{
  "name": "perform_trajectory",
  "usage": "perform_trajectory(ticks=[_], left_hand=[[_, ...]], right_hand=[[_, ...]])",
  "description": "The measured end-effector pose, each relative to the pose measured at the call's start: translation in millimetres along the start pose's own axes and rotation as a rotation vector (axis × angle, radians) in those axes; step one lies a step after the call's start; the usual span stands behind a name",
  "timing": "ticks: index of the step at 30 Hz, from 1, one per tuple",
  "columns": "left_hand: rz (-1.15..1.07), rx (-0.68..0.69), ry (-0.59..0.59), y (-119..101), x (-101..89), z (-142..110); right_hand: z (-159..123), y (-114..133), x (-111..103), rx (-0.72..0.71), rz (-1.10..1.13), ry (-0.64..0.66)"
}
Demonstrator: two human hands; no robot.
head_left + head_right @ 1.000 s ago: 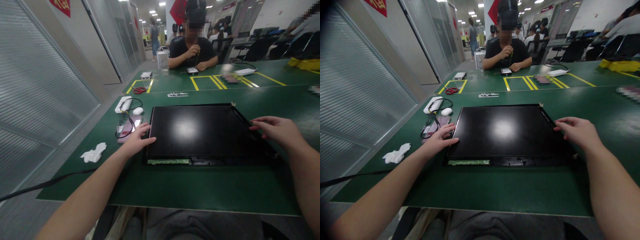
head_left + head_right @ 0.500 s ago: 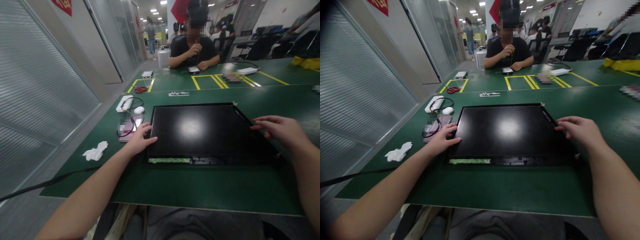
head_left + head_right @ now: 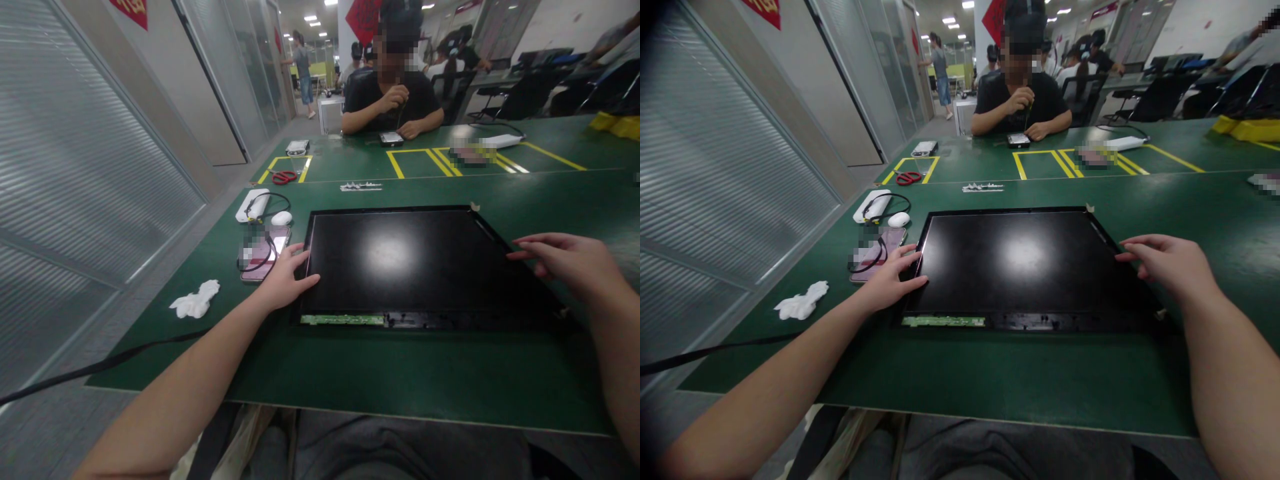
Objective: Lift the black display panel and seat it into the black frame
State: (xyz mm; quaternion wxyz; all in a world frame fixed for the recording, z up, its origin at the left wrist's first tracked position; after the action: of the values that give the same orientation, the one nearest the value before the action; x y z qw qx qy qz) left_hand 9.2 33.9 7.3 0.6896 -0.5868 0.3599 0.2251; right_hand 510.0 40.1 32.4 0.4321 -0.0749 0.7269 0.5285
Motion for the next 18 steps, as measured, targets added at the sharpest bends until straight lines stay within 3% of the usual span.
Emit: perform_trajectory(ticks=[6,11,18], left_hand=[[0.022,0.025,-0.012,-6,1.7,-3],[0.019,0.028,0.067,-14,-7.3,-8],[0.177,0.244,0.203,-30,-15.7,-16]], right_hand=[[0,0,-2,0.002,-0.061,-0.005],[-1,3,-2,0.009,-0.082,-0.008],[-1,4,-1,-0.002,-0.074,0.001]])
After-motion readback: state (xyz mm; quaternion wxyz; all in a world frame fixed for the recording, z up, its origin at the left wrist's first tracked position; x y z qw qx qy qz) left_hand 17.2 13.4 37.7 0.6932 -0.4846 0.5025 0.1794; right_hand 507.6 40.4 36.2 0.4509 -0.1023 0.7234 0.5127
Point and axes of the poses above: each hand's wrist, its own z-axis towards the middle knuckle, its own x-axis out of the palm, y = z × x, the point moved 4 cm from there along z, towards the middle knuckle, and after that the axes turned 4 degrees about -z, right-handed, at the moved point
